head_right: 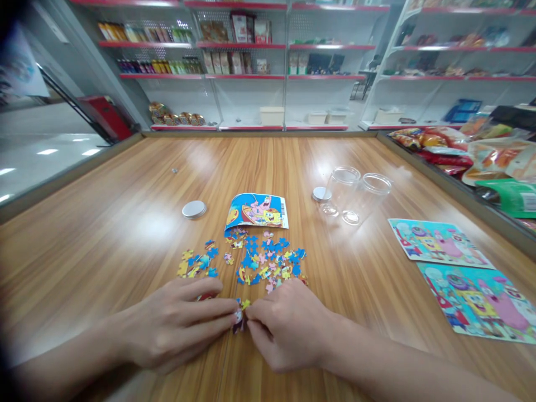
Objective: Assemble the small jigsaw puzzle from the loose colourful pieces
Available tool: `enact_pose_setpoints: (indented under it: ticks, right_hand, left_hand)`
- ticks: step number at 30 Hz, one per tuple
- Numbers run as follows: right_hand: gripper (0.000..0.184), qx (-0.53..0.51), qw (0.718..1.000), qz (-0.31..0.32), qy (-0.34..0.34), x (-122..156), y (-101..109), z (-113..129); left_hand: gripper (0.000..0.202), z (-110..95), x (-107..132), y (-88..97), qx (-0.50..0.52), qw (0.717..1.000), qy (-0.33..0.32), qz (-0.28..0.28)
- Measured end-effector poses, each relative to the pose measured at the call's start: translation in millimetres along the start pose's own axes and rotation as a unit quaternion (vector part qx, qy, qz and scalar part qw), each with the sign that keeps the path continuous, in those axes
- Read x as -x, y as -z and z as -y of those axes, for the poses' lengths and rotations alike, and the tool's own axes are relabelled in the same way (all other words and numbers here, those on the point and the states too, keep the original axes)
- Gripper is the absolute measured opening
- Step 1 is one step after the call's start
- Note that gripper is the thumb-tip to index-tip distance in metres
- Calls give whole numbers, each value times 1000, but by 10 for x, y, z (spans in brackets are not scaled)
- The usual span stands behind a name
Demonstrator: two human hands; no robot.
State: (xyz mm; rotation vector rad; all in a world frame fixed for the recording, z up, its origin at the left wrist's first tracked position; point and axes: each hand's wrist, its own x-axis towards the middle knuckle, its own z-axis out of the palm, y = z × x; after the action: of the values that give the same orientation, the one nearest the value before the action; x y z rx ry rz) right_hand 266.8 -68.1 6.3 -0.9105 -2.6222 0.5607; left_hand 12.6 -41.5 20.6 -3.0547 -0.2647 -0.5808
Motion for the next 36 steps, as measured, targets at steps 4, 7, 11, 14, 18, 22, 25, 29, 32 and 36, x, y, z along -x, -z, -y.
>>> enact_pose_setpoints:
  ticks: [4,7,11,14,18,22,25,29,32,36]
  right_hand:
    - [13,-18,999,19,20,11,32,29]
    - [13,-31,998,29,39,13,50,25]
    - [17,-39,998,-7,38,-2,56,-36]
    - [21,-18,999,-27,8,-15,68,-73]
    - [14,9,1000,-18,1,-10,88,-65]
    - [13,18,999,0,-31,-2,95,-43]
    - [12,24,999,9,-44,-9,93,-27]
    - [8,40,998,11,-41,-17,88,5]
    - [9,36,998,16,-49,-13,82,19]
    - [14,38,997,21,-58,-9,79,19]
  left_hand:
    - [19,20,8,-9,3,1000,5,5]
    - [18,29,5,-8,10,1000,9,5]
    - [16,21,-8,6,24,999,24,19]
    - [16,13,-22,21,30,998,44,46]
    - [15,18,-27,22,30,997,45,51]
    - [19,33,-14,3,29,997,64,32]
    - [24,36,-2,-12,33,996,71,30]
    - [24,27,-5,-17,24,997,74,29]
    - [22,23,-19,-14,27,996,74,29]
    - [25,23,-26,-15,36,996,70,29]
